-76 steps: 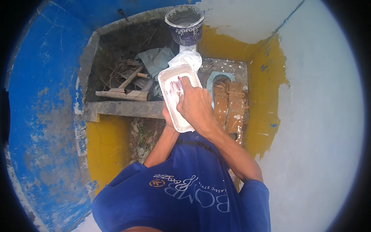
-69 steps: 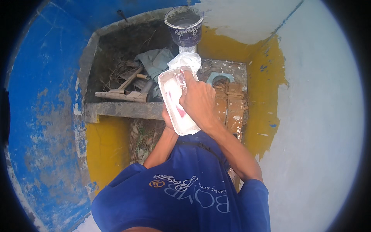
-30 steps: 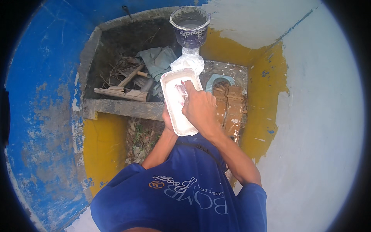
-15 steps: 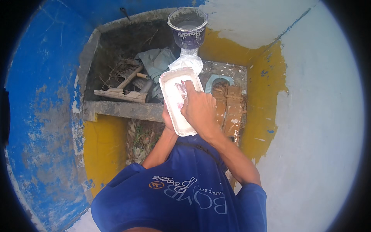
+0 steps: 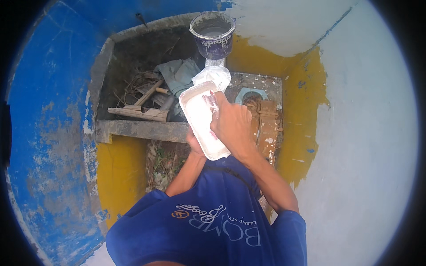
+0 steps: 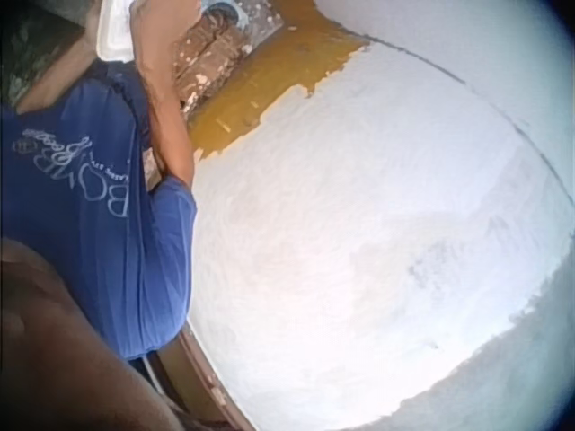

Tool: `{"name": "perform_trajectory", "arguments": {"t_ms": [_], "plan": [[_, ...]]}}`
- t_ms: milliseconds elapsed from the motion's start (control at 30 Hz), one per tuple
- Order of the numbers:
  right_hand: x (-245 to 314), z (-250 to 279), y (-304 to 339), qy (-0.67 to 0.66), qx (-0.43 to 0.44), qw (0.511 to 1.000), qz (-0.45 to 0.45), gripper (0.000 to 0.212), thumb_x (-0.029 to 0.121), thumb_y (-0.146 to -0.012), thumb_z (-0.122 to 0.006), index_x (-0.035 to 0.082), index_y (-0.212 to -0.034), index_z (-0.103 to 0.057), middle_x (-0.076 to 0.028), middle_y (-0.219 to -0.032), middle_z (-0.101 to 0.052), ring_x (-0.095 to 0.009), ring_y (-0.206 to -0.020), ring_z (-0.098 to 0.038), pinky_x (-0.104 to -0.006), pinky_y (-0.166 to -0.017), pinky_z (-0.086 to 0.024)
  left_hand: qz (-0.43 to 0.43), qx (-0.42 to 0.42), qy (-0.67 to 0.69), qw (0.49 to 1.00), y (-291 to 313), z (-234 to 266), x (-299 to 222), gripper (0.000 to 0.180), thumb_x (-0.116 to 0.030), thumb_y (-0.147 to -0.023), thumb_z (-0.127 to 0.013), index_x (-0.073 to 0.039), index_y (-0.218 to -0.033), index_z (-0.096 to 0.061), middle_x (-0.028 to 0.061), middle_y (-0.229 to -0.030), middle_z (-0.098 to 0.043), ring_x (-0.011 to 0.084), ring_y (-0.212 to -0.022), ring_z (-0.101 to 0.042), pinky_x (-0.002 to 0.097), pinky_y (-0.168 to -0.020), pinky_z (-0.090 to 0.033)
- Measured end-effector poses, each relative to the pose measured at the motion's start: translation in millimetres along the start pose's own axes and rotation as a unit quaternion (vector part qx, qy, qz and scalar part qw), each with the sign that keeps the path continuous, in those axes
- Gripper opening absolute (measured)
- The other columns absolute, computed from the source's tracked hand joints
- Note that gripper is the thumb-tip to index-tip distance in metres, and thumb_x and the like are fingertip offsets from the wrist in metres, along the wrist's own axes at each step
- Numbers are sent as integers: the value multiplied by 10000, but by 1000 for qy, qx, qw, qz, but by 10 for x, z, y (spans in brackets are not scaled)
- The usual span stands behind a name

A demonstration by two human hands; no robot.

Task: The person applies a white substance from a container onto a wall using a putty knife, spreading it over a hole to patch it.

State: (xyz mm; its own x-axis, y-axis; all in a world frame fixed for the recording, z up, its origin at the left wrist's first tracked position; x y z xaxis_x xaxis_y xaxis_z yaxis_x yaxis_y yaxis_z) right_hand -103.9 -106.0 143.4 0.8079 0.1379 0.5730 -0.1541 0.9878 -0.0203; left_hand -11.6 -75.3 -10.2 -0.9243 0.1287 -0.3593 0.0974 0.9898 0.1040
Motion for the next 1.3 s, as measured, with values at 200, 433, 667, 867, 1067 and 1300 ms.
{"name": "perform_trajectory", "arguments": {"t_ms": [200, 433, 667, 867, 1067, 1300], "plan": [[-16, 178, 139, 25, -47, 999, 2, 373, 52, -754, -568, 34, -1125, -529, -222, -693, -616, -419, -630, -611, -504, -590, -466, 8, 18, 30, 999, 5, -179, -88, 838, -631, -875, -463, -60, -1461, -283, 139, -1461, -384, 318, -1320, -409, 473, -1100, -334], [39, -115, 231, 136, -48, 988, 59, 286, 59, -771, -564, 34, -1056, -551, -150, -648, -635, -312, -569, -645, -427, -483, -478, -4, 31, 48, 998, 26, -100, 30, 744, -609, -925, -382, -98, -1459, -301, 116, -1445, -407, 299, -1310, -417, 455, -1105, -325], [160, -104, 269, 25, -22, 997, 71, 277, 70, -762, -575, 24, -1034, -546, -197, -627, -618, -373, -568, -629, -470, -494, -468, 17, 5, 58, 998, 49, -19, 4, 671, -568, -958, -341, -95, -1434, -334, 109, -1405, -442, 287, -1281, -439, 446, -1096, -335], [123, -133, 208, 65, -12, 996, 51, 272, 60, -762, -564, -13, -1022, -527, -222, -589, -600, -406, -542, -615, -500, -491, -462, -21, -25, 43, 999, 31, -89, -61, 656, -517, -951, -326, -66, -1428, -331, 125, -1397, -445, 291, -1266, -455, 435, -1077, -360], [155, -114, 203, 61, -9, 997, 49, 257, 63, -765, -561, -17, -1007, -534, -228, -589, -600, -406, -549, -622, -511, -520, -476, -27, -29, 42, 998, 34, -89, -56, 620, -449, -949, -327, -49, -1423, -332, 136, -1395, -443, 286, -1260, -462, 424, -1068, -372], [146, -113, 226, 73, -14, 997, 32, 242, 67, -768, -559, -17, -993, -536, -232, -594, -601, -403, -557, -626, -512, -538, -481, -32, -25, 28, 999, 49, -115, -97, 610, -442, -952, -324, -58, -1426, -335, 134, -1387, -454, 285, -1246, -476, 423, -1059, -385]]}}
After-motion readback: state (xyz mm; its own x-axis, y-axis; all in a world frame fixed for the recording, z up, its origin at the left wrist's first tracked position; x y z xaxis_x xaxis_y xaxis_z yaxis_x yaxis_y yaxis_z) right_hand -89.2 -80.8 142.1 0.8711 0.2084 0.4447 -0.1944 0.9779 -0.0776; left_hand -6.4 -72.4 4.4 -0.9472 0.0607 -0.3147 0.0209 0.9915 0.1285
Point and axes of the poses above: each hand's wrist, its own y-axis away from the middle knuckle, its own z-axis out of the back of the hand, x = y × z, the point moved 6 cm from there along -y, towards the middle knuckle
